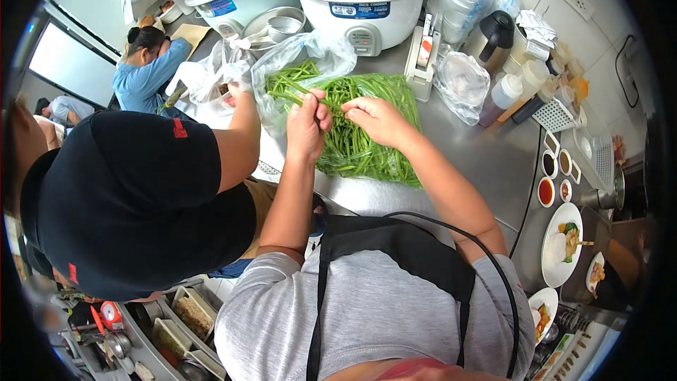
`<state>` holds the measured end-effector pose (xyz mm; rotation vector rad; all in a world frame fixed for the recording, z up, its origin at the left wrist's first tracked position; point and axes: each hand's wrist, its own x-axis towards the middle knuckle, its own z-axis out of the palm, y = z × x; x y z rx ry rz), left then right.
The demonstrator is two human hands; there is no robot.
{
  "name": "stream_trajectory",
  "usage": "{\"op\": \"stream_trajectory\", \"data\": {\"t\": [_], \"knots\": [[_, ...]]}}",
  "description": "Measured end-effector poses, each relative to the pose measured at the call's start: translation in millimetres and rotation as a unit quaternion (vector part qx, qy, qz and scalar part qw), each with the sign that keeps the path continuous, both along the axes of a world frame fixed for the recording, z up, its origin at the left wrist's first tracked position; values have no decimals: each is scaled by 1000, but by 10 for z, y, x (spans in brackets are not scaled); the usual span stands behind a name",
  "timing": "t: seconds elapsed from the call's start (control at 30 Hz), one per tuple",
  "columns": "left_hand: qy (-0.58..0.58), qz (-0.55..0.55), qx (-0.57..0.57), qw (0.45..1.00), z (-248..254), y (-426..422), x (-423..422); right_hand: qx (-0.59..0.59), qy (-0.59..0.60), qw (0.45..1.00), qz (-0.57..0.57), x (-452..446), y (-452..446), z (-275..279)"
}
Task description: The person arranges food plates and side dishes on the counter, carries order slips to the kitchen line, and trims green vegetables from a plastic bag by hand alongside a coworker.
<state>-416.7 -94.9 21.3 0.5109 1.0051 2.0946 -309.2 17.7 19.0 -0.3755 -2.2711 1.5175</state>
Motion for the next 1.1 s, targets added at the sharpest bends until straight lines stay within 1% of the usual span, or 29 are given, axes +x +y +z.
{"op": "stream_trajectory", "data": {"t": [0.07, 0.1, 0.17, 0.2, 0.23, 0.3, 0.33, 0.43, 0.5, 0.57, 0.67, 0.77, 0.87, 0.9, 0.97, 1.0, 1.03, 1.1], "knots": [[-11, -12, 8, 1000, -29, 32, 37, -77, -12, 997, 17, -11, -29, -27], [3, -20, 5, 1000, -43, 45, 58, -115, -18, 993, 26, -18, -34, -44], [32, -32, -1, 999, -64, 58, 98, -36, -53, 998, -7, -3, 15, -97], [121, -8, -59, 991, -67, 57, 136, 5, -69, 997, -23, -1, 22, -82], [218, -12, -77, 973, -59, 49, 168, 85, -86, 991, -53, 3, 16, -53], [354, 0, -55, 934, -59, 32, 315, 243, -119, 956, -114, 47, 3, 29], [367, -3, -35, 930, -20, 5, 388, 262, -166, 944, -116, 12, 75, -18], [360, 66, 10, 931, 77, -23, 393, 160, -113, 969, -153, 8, 243, -55], [286, 122, 0, 950, 77, -20, 238, 177, -101, 968, -142, 40, 286, -51], [261, 166, -59, 949, 26, -80, 78, 195, -68, 969, -138, 58, 295, -49], [231, 219, -33, 947, -83, -93, -24, 301, -107, 931, -176, 2, 220, -30], [120, 187, -9, 975, -60, -92, 17, 263, -264, 918, -132, -117, 121, 127], [111, 136, -12, 984, -174, -156, -86, 268, -344, 894, -99, -183, 80, 164], [154, 137, -94, 974, -230, -160, -121, 268, -365, 888, -85, -201, 75, 136], [234, 137, -255, 928, -300, -167, -181, 278, -339, 894, -95, -204, 80, 40], [380, 134, -316, 859, -222, -176, -145, 285, -326, 896, -100, -202, 92, -15], [436, 140, -370, 808, -258, -150, -141, 293, -312, 896, -117, -199, 97, -75], [535, 148, -469, 687, -299, -54, -132, 310, -282, 896, -149, -199, 96, -183]]}}
